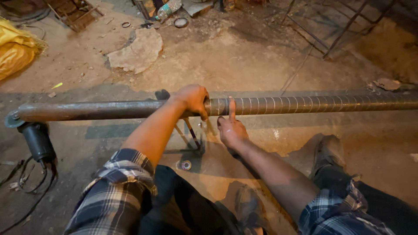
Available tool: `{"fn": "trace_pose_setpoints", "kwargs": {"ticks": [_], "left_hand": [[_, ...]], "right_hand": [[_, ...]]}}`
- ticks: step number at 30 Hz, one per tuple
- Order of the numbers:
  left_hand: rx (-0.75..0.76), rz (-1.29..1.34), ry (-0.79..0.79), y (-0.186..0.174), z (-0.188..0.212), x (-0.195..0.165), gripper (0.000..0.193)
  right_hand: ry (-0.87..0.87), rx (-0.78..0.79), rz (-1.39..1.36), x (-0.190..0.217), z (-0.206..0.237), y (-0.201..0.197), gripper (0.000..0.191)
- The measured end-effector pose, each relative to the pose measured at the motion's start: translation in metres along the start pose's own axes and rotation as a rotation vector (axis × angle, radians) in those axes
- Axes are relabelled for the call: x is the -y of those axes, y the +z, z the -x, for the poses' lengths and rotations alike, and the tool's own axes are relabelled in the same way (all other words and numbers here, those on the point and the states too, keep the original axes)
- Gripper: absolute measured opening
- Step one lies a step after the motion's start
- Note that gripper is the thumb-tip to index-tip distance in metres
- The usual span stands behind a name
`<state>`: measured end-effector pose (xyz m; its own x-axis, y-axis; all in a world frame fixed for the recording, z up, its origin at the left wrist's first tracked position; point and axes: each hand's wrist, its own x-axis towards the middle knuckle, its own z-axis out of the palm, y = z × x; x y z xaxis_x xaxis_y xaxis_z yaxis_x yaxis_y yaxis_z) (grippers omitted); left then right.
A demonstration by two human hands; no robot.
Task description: The person marks a long metal pipe with a white marker while sitting on the floor. They repeatedly draw lines along the pipe's surface, occasionally pausing to reposition their hands.
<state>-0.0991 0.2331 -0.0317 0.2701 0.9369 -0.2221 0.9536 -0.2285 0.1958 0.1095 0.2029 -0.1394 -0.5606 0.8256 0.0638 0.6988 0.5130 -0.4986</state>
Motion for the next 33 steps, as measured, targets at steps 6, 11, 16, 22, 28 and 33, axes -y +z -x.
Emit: {"fn": "trace_pose_setpoints", "kwargs": {"ticks": [6, 11, 16, 22, 28, 33], "left_hand": [[0.196, 0.153, -0.101, -0.011, -0.008, 0.003, 0.053], [0.318, 0.232, -0.163, -0.015, -0.014, 0.002, 0.053], [0.337, 0.242, -0.169, -0.014, -0.015, 0.006, 0.057], [0.033, 0.047, -0.030, -0.002, 0.005, 0.000, 0.063], [-0.010, 0.042, 0.033, 0.002, 0.005, 0.001, 0.058], [0.024, 0.062, 0.082, 0.008, -0.008, 0.012, 0.058]], "right_hand": [[0.001, 0.013, 0.014, -0.003, 0.002, 0.004, 0.013], [0.014, 0.016, -0.011, 0.001, 0.004, 0.000, 0.013], [0.015, 0.020, -0.029, 0.006, 0.005, -0.005, 0.012], [-0.038, -0.007, -0.040, 0.000, 0.004, -0.002, 0.012], [-0.009, -0.013, -0.030, -0.003, 0.002, 0.000, 0.010], [-0.036, -0.007, 0.012, -0.003, 0.001, -0.002, 0.012]]}}
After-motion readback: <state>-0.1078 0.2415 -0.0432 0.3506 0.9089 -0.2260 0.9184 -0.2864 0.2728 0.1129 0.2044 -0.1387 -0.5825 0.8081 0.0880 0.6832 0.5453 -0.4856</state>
